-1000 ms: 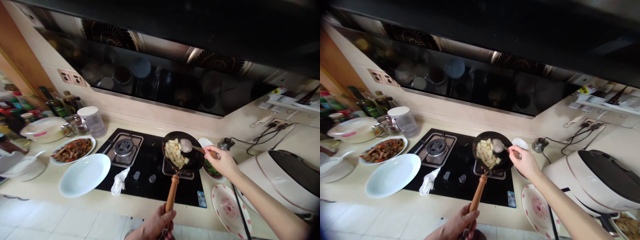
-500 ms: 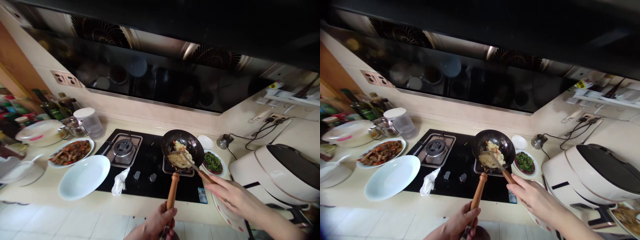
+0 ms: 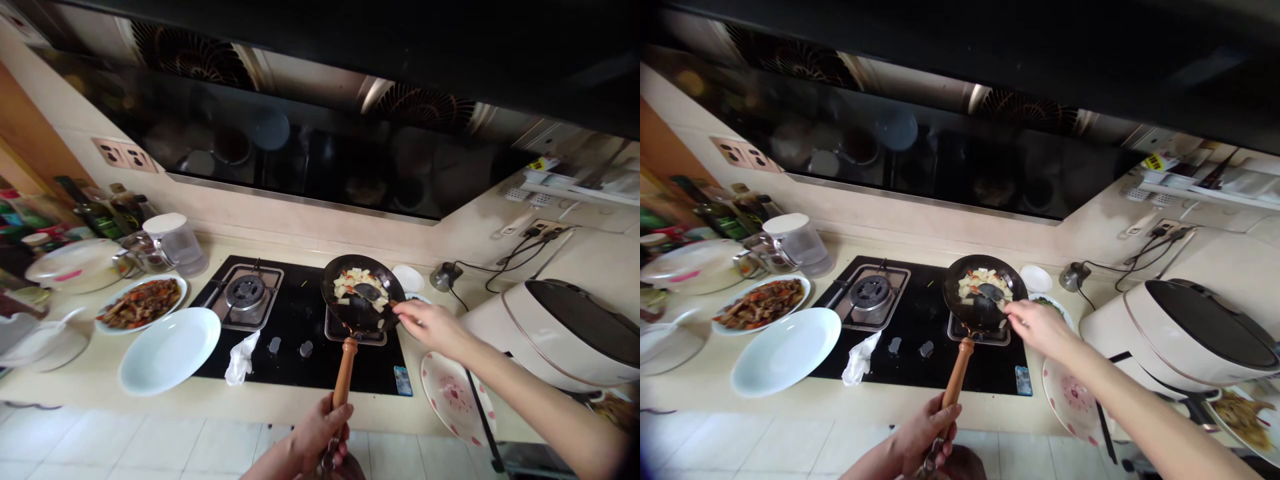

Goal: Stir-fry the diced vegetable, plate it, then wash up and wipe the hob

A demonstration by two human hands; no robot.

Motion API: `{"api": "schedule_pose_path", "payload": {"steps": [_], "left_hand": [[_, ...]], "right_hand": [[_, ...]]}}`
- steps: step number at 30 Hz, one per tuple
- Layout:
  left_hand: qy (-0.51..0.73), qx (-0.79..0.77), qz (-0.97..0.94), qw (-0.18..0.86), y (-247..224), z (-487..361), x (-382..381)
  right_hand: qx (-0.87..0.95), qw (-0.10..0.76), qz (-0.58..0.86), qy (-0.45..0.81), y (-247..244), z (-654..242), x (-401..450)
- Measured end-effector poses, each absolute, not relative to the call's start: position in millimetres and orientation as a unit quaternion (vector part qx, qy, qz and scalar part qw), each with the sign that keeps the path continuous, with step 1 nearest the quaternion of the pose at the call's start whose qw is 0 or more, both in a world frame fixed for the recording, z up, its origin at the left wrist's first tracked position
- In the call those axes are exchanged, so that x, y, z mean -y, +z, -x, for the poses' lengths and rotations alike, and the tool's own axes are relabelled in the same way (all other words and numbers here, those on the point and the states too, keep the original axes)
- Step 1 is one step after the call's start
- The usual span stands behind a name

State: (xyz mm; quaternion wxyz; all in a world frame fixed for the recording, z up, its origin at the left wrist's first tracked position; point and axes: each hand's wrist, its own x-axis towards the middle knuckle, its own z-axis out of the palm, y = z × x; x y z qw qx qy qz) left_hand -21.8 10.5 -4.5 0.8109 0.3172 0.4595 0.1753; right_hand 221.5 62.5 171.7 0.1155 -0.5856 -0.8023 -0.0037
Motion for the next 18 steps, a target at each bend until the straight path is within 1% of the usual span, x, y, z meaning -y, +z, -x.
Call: {"api": "schedule_pose_path", "payload": {"steps": [3,5,6,8,10,12,14,18], "left_hand": [[0.172,-0.464,-0.320,0.808,-5,22,-11],[0.173,-0.464,-0.319,0.808,-6,23,-11],[0.178,-0.462,-0.318,0.808,-6,23,-11],[0.190,-0.455,-0.316,0.811,-8,23,-11],[0.196,-0.453,-0.314,0.811,-8,23,-11],[0.191,-0.458,-0.314,0.809,-6,23,-11],[0.180,-0.463,-0.315,0.808,-3,23,-11],[0.180,-0.461,-0.315,0.810,0,24,-11]], "right_hand": [[0.727,0.211,0.653,0.012,194,-261,-81],[0.667,0.259,0.698,0.019,195,-276,-92],[0.632,0.292,0.717,0.035,189,-279,-96],[0.548,0.390,0.733,0.103,165,-276,-105],[0.460,0.500,0.709,0.187,135,-265,-111],[0.420,0.568,0.668,0.235,114,-252,-108],[0.435,0.573,0.649,0.249,105,-240,-97],[0.443,0.563,0.647,0.262,108,-229,-56]]}}
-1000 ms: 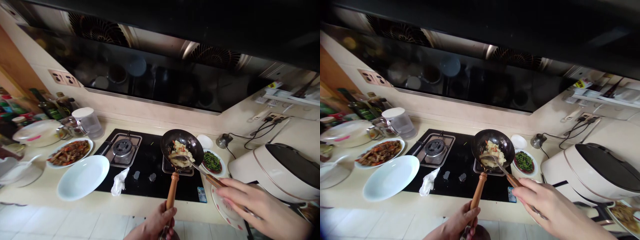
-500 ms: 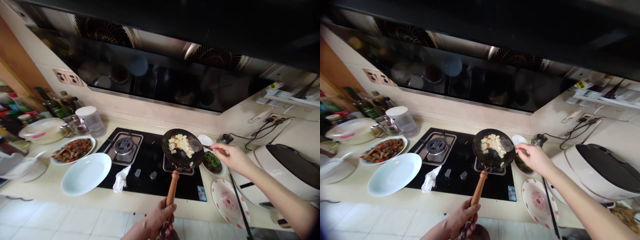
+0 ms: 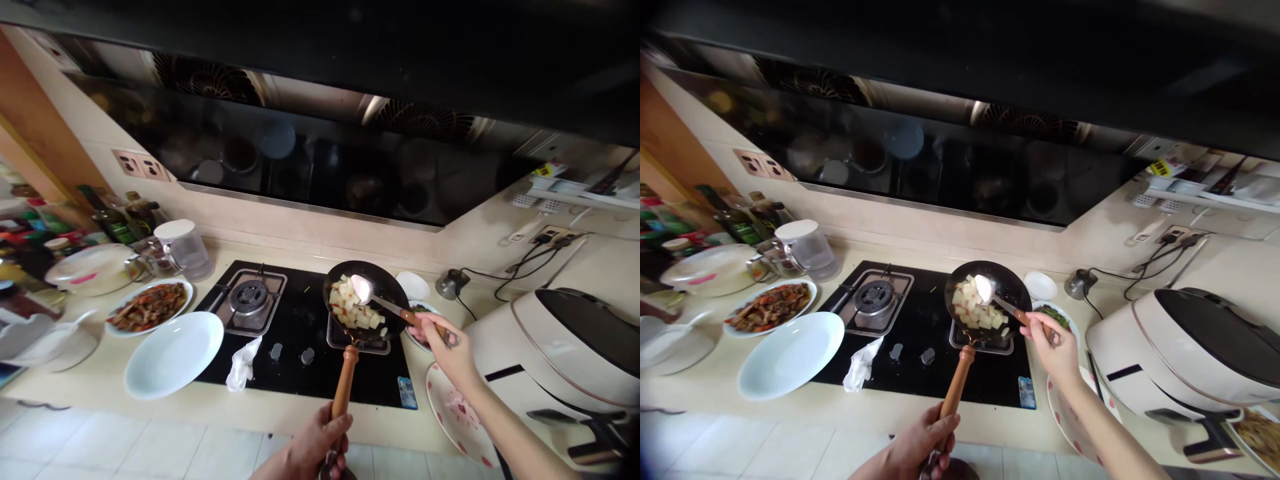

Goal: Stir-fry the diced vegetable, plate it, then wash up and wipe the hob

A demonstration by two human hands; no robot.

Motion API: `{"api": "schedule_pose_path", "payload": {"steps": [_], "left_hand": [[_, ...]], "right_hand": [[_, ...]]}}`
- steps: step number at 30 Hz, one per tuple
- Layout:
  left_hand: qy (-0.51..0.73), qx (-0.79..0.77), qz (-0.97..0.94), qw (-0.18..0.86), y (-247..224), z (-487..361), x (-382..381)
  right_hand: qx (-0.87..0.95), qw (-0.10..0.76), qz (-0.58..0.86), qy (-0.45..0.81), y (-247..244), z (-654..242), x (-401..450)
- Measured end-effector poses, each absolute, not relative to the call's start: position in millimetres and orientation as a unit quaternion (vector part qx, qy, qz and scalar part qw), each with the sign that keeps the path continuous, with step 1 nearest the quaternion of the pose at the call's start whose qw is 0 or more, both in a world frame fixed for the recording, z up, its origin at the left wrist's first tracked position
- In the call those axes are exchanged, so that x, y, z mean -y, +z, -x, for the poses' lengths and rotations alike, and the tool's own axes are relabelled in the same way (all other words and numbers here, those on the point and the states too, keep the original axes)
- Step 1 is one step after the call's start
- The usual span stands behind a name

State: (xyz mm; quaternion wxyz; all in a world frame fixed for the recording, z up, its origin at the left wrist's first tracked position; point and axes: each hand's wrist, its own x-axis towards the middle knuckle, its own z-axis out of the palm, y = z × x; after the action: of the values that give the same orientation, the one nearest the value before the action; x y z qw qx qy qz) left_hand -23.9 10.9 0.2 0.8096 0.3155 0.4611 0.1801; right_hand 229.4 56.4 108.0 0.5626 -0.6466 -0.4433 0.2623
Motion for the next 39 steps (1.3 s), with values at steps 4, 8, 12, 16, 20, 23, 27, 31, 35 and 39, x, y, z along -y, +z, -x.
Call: {"api": "schedule_pose_path", "payload": {"steps": [4,8,12,16,20,23,27,31,35,39], "left_hand": [[0.178,-0.461,-0.315,0.810,-8,25,-12],[0.173,-0.452,-0.332,0.810,-20,26,-15],[0.188,-0.465,-0.323,0.803,-19,26,-14],[0.178,-0.477,-0.325,0.797,-17,28,-14],[0.173,-0.449,-0.349,0.804,-24,32,-17],[0.179,-0.441,-0.355,0.805,-27,33,-17],[0.181,-0.450,-0.350,0.801,-26,33,-18],[0.168,-0.452,-0.380,0.789,-23,33,-21],[0.147,-0.476,-0.370,0.784,-20,34,-16],[0.147,-0.500,-0.363,0.773,-18,36,-17]], "right_hand": [[0.399,0.568,0.655,0.299,94,-242,-17],[0.358,0.585,0.675,0.272,64,-266,-11],[0.253,0.694,0.618,0.269,38,-260,-44],[0.184,0.724,0.577,0.331,33,-244,-57],[0.254,0.663,0.615,0.343,48,-261,-32],[0.276,0.650,0.642,0.299,57,-280,-27],[0.236,0.703,0.606,0.288,57,-281,-40],[0.235,0.679,0.611,0.332,53,-263,-31],[0.345,0.667,0.608,0.257,43,-232,-14],[0.628,0.485,0.605,0.062,19,-214,-20]]}}
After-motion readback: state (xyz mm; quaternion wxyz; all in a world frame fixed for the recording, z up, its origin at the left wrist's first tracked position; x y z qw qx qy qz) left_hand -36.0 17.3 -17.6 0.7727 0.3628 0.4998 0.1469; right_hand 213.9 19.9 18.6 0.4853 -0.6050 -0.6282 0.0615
